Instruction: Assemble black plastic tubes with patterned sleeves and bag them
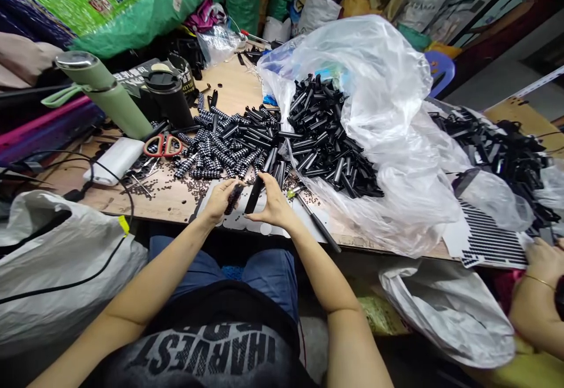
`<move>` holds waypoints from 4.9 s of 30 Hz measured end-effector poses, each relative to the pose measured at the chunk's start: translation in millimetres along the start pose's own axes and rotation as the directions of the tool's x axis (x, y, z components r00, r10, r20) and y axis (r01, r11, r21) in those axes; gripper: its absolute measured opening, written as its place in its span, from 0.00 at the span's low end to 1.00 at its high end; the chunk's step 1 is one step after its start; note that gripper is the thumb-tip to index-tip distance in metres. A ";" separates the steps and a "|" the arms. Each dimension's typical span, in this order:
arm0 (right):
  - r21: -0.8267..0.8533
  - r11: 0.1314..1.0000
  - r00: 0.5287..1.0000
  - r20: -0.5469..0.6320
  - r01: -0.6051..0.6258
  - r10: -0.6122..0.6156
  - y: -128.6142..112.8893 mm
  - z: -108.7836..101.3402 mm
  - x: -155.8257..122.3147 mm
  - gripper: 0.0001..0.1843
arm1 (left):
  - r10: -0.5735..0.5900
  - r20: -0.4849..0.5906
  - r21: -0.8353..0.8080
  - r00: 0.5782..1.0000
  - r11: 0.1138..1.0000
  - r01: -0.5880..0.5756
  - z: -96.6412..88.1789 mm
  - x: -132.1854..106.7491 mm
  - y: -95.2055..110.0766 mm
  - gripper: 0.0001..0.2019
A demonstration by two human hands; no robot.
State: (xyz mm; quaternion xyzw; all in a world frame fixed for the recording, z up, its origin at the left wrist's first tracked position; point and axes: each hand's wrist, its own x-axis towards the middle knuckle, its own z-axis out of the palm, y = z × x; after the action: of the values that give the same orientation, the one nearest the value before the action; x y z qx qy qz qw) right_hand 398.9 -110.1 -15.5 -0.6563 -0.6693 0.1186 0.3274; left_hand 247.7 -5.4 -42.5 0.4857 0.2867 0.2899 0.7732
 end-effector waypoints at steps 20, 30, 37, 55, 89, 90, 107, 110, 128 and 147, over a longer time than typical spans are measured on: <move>0.227 0.973 0.998 0.020 0.047 -0.052 -16.6 3.0 -25.4 0.62 | -0.106 -0.032 -0.157 0.994 0.983 0.099 25.2 -10.3 -1.2 0.29; 0.191 0.979 0.997 0.003 0.077 -0.079 -18.8 8.0 -21.1 0.60 | -0.187 -0.091 -0.183 0.978 0.969 0.168 44.1 -18.8 7.4 0.25; 0.186 0.983 1.000 0.015 0.007 -0.010 -17.7 18.0 -25.1 0.59 | -0.306 -0.125 -0.160 0.944 0.945 0.285 43.8 -17.9 8.0 0.13; -0.405 0.796 0.892 -0.247 -0.450 0.379 20.4 15.9 -75.1 0.37 | 0.336 0.457 0.868 0.823 0.034 -0.496 8.7 -21.7 -63.5 0.20; -0.289 0.826 0.867 -0.033 -0.484 0.497 -60.5 0.3 -84.9 0.26 | 0.228 0.367 0.930 0.902 -0.059 -0.364 30.8 -29.7 -55.1 0.21; -0.263 0.812 0.851 -0.089 -0.521 0.518 -54.6 -9.3 -85.5 0.26 | 0.265 0.298 0.953 0.917 -0.030 -0.301 24.0 -33.1 -37.4 0.21; -0.604 0.502 0.759 -0.295 -0.619 0.580 62.6 -51.6 -134.3 0.23 | 0.557 -0.291 0.952 0.778 0.090 0.292 -101.9 -17.2 75.3 0.15; -0.621 0.538 0.812 -0.324 -0.570 0.485 69.7 -52.5 -139.9 0.22 | 0.446 -0.248 0.966 0.860 0.050 0.253 -106.8 39.9 56.9 0.16; -0.434 0.886 0.986 -0.023 -0.160 0.167 17.6 31.8 55.4 0.12 | 0.059 -0.370 0.014 0.927 0.998 -0.058 -86.1 8.5 37.4 0.18; -0.345 0.892 0.939 0.280 0.293 -0.201 -92.9 196.6 220.7 0.15 | 0.229 -0.716 0.223 0.659 0.970 -0.095 -149.7 -54.8 15.8 0.22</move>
State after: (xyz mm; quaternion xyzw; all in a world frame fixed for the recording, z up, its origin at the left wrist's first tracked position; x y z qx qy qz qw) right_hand 224.5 144.0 -47.4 -0.5974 -0.7921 0.0207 0.1238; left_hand 100.0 48.0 -73.6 0.4137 0.5525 0.5038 0.5194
